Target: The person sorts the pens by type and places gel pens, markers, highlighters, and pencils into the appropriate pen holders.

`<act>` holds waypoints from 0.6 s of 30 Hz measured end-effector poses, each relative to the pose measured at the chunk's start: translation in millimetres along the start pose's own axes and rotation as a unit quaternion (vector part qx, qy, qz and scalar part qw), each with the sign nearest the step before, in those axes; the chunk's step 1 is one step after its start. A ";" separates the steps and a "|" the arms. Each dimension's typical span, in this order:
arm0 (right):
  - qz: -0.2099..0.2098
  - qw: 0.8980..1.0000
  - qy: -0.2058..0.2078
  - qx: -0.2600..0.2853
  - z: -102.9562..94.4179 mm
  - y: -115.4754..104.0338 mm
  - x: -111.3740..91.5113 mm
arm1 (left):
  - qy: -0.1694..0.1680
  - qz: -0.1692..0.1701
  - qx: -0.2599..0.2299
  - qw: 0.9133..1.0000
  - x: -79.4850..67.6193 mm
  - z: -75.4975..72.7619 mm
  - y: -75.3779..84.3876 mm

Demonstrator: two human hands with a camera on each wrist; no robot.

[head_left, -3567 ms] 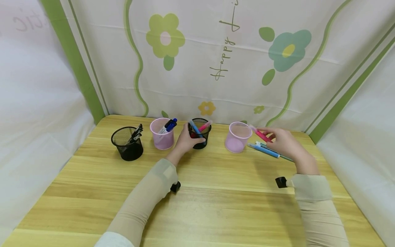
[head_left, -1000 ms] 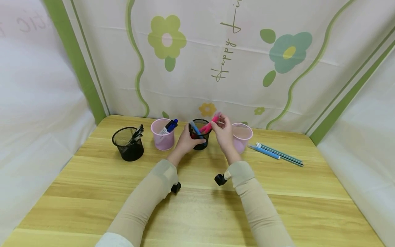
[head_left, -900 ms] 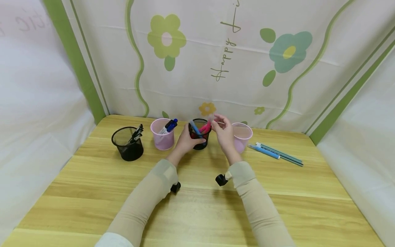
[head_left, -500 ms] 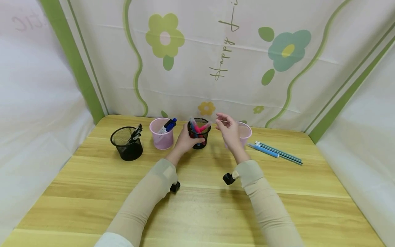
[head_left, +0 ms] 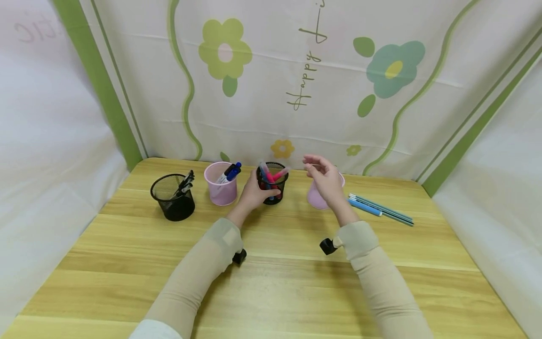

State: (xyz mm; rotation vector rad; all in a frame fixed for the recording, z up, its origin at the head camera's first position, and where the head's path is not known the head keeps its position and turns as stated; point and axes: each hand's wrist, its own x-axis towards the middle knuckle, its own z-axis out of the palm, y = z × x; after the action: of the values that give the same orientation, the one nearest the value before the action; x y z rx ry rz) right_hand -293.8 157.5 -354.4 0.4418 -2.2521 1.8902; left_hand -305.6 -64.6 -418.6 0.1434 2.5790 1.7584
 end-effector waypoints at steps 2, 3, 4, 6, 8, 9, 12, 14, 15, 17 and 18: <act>-0.003 1.000 -0.001 -0.013 -4.3 -1.9 -1.4 | 0.001 0.001 0.000 1.000 -0.1 -0.2 0.3; -0.003 1.000 -0.004 -0.018 -6.9 -2.6 -2.2 | 0.001 0.001 -0.001 1.000 -0.1 -0.1 0.2; -0.004 1.000 -0.006 -0.024 -9.4 -3.3 -3.0 | 0.000 0.001 -0.001 1.000 -0.2 -0.1 0.3; -0.007 0.999 -0.009 -0.031 -15.1 -3.5 -4.4 | -0.001 0.002 -0.003 1.000 -0.1 0.1 0.6; -0.009 0.999 -0.008 -0.032 -21.3 -4.1 -5.9 | -0.001 0.002 -0.005 1.000 0.1 0.1 0.6; -0.011 0.999 -0.008 -0.030 -24.6 -4.0 -6.5 | -0.001 0.002 -0.006 1.000 0.3 0.1 0.7; -0.017 1.000 0.003 -0.022 -34.0 -3.8 -8.7 | -0.002 0.001 -0.008 1.000 1.1 0.0 0.8; -0.020 0.999 0.011 -0.023 -39.6 -3.8 -10.7 | -0.003 0.000 -0.004 1.000 1.5 -0.1 0.6; -0.022 0.999 0.014 -0.022 -42.3 -3.5 -11.7 | -0.004 0.000 -0.003 1.000 1.6 -0.1 0.4; -0.025 0.999 0.021 -0.028 -47.1 -3.2 -14.0 | -0.004 -0.001 -0.001 1.000 1.5 0.0 0.4; -0.026 0.999 0.025 -0.032 -49.6 -2.8 -15.1 | -0.005 -0.001 0.000 1.000 1.6 0.1 0.0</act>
State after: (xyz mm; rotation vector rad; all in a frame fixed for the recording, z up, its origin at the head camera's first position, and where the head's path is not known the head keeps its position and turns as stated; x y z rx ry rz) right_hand -281.7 207.5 -347.5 0.4358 -2.2397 1.7781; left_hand -307.1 -64.4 -418.6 0.1501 2.5711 1.7534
